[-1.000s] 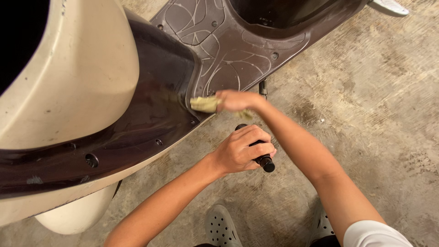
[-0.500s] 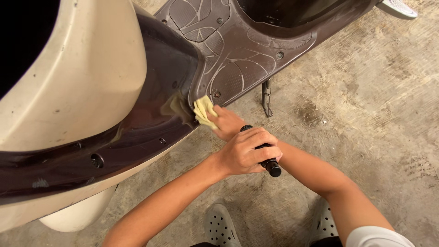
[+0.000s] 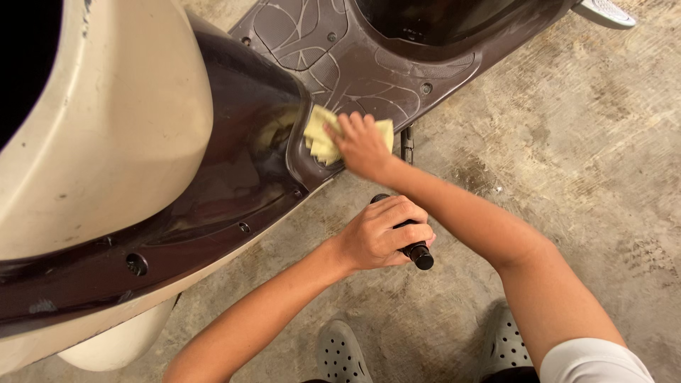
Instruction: The person cleans the lower body panels and floorboard of a scooter using a spray bottle and a yellow cloth. They repeatedly spray the surface and wipe it down, moving from the side panel to the footrest area.
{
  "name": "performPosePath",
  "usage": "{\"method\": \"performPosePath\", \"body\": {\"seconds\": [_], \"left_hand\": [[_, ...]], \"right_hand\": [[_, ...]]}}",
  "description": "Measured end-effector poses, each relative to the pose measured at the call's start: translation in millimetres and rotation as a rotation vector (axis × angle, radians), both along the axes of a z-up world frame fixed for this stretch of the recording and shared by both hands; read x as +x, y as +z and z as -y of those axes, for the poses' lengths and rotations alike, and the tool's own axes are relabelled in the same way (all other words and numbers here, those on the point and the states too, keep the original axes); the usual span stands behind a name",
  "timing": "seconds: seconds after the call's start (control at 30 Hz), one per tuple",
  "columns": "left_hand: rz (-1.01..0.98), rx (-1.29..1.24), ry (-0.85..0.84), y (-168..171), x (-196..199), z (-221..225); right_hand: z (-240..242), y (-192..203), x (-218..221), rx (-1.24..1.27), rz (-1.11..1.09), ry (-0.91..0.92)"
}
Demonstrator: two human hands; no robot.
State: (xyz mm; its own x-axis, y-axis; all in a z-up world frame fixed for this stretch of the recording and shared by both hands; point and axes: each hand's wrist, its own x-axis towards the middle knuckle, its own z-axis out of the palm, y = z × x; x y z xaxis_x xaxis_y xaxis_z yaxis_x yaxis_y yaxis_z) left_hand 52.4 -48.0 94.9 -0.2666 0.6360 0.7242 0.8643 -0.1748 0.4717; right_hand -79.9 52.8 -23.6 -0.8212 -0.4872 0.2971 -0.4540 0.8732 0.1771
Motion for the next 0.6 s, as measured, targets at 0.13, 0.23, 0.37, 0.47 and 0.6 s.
{"method": "performPosePath", "body": {"seconds": [0.13, 0.23, 0.37, 0.47, 0.6], "left_hand": [[0.002, -0.036, 0.036, 2.2, -0.4, 6.6], [0.009, -0.035, 0.059, 4.9, -1.9, 11.8], [0.007, -0.022, 0.083, 6.2, -3.4, 18.0], [-0.002, -0.015, 0.093, 8.2, -5.4, 20.8], [0.034, -0.026, 0.078, 10.8, -6.3, 15.4]], "right_hand": [[-28.0, 12.3, -54.6, -0.077, -0.029, -0.256], [-34.8, 23.1, -83.8, -0.198, 0.036, -0.454], [-7.9, 21.2, -102.0, -0.365, 0.108, -0.509], [17.3, 18.5, -97.2, -0.37, 0.152, -0.373], [46.6, 13.9, -71.6, -0.479, 0.361, -0.277]]}}
